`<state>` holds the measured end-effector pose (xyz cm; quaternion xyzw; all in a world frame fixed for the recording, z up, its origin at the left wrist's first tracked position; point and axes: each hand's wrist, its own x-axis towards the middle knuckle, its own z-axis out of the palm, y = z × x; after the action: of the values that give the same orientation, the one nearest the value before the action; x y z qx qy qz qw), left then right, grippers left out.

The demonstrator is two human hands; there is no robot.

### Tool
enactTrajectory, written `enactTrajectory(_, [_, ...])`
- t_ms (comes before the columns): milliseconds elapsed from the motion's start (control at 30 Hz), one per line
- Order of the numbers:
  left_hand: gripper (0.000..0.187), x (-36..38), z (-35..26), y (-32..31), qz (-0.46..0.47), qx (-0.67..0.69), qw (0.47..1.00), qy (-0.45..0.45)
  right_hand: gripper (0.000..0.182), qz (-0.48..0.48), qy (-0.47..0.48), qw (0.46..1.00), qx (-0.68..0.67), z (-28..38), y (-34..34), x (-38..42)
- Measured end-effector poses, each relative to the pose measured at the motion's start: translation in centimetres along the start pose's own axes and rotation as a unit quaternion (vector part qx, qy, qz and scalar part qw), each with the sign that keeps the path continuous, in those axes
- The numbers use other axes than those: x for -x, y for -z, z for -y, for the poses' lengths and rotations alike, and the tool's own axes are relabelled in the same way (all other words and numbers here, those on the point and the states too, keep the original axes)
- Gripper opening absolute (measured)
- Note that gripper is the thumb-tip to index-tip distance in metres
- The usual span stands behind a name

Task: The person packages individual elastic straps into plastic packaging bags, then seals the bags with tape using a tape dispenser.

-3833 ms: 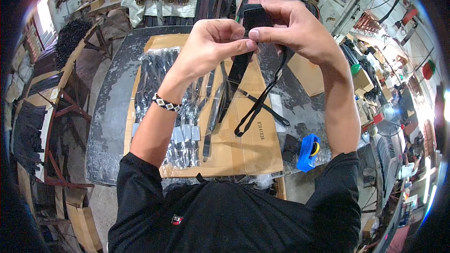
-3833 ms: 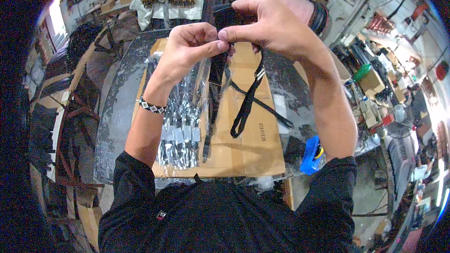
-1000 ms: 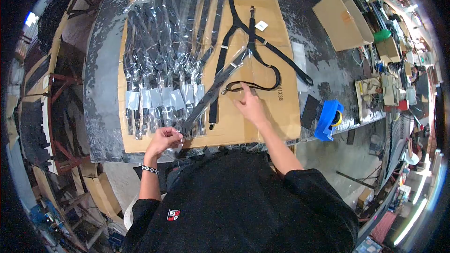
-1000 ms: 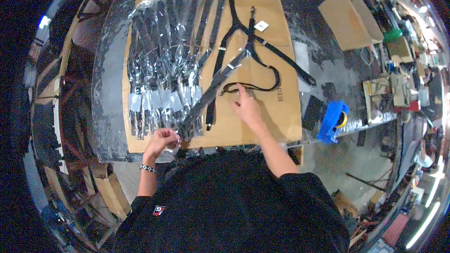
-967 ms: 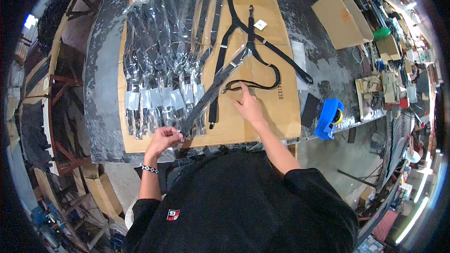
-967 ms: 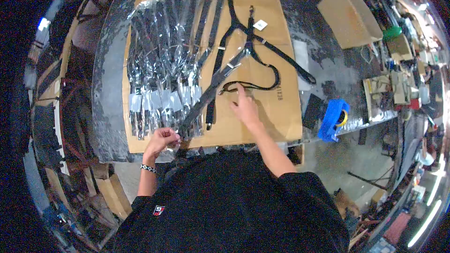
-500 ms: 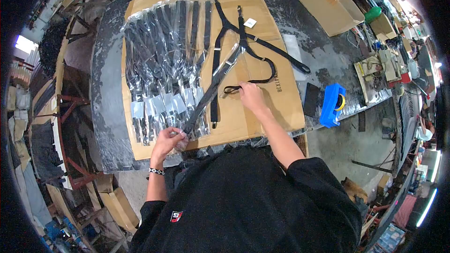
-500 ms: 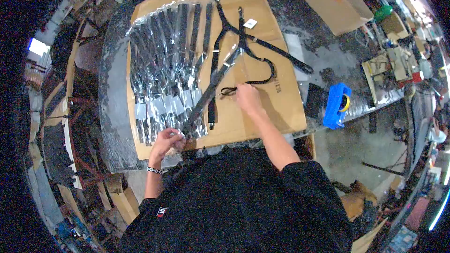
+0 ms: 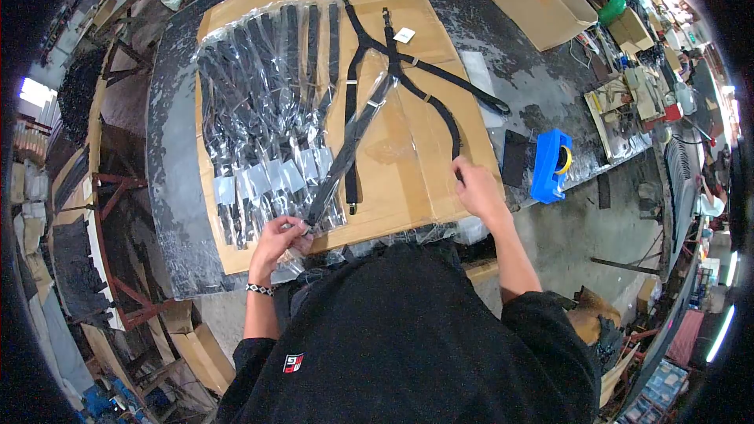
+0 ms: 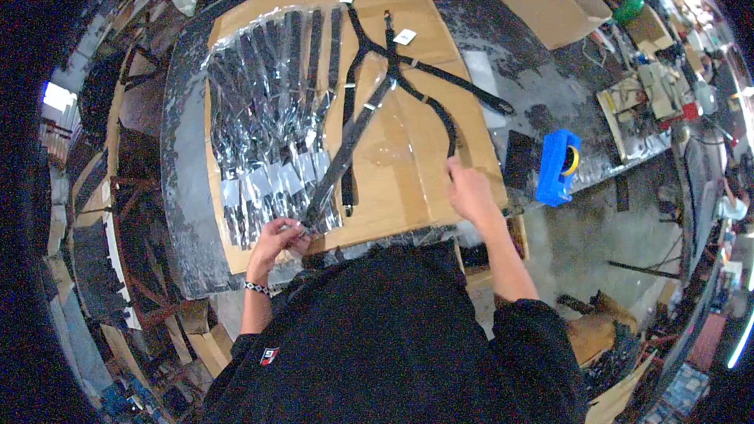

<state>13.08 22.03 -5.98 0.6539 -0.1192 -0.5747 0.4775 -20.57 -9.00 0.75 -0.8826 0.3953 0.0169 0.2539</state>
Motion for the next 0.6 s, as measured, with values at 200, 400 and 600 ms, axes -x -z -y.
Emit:
enactTrajectory(200, [0.017, -0.2, 0.2, 0.6, -0.015, -0.044, 0.999, 0.004, 0.057, -0.008, -0.075, 0.799, -0.597, -0.6, 3.4, 3.1])
enactTrajectory(400, [0.020, -0.3, 0.9, 0.8, 0.008, 0.004, 1.000, 0.020, 0.047, -0.018, -0.258, 0.801, -0.540, -9.3, -2.3, 3.5])
enactTrajectory(600, [0.021, 0.0, 0.2, 0.2, -0.007, -0.025, 0.999, 0.029, 0.019, -0.100, -0.240, 0.809, -0.527, -11.4, -5.6, 4.0])
